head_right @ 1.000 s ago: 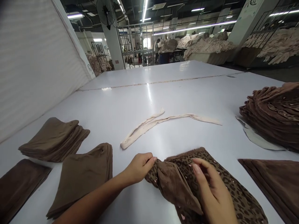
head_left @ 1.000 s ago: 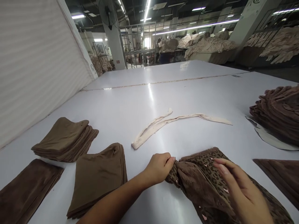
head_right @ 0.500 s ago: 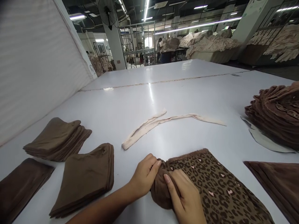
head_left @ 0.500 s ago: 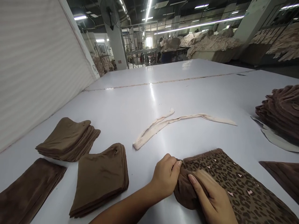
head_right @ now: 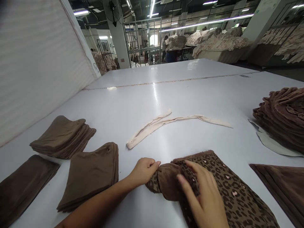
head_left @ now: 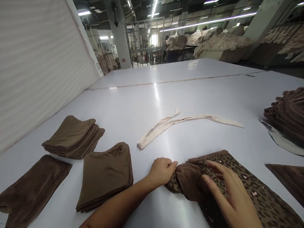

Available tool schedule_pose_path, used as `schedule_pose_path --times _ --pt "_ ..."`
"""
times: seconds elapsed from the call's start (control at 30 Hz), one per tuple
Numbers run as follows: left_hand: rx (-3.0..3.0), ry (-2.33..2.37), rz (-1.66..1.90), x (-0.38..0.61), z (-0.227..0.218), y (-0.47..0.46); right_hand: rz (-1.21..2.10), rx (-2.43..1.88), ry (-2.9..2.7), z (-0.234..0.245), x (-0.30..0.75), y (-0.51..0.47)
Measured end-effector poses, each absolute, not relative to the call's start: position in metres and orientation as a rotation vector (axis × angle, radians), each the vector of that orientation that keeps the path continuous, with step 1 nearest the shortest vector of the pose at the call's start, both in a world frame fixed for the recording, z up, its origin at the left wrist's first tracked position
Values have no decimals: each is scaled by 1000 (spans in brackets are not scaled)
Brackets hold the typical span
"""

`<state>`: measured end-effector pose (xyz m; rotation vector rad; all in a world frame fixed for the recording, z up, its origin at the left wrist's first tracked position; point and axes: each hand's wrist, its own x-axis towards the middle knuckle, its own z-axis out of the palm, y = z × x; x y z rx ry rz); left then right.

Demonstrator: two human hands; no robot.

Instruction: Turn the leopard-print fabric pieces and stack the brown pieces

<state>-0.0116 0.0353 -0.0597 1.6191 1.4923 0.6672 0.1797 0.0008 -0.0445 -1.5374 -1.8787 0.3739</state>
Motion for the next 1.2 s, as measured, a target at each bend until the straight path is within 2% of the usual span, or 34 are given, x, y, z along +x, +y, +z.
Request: schedule_pose_path --times 0.07,0.13,0.2,0.3,0.37,0.43,0.57,0.67,0.77,0.87,1.0,1.2 --pt "1611 1461 639 -13 -54 37 113 -1326 -2142 -40 170 -3" --pt "1617 1372 583 -15 -49 37 40 -1213 -2286 -40 163 -3" --pt "1626 1263 502 -19 -46 36 211 -1229 -2268 -43 161 1" --pt "1653 1151 395 -27 -45 36 677 -1330 -2014 -47 167 10" --pt "1693 1185 401 -30 -43 36 830 -1393 -1842 -48 170 15" --pt "1740 1322 505 -30 -35 32 882 -1448 -1741 -48 171 18" --pt "2129 1541 942 -21 -9 12 865 -1532 -1573 -49 165 20" --pt "2396 1487 881 -11 -4 -2 894 -1512 -1460 -46 160 17" --pt "2143 1557 773 -4 -16 0 1185 -1390 -1270 -41 153 9" --pt "1803 1348 848 -4 -30 12 1450 -1340 -981 -34 144 -3" --pt "1619 1036 844 -9 -38 17 1402 -1427 -712 -31 142 -17" --pt "1739 1048 962 -10 -34 10 1093 -1462 -834 -54 192 -18"
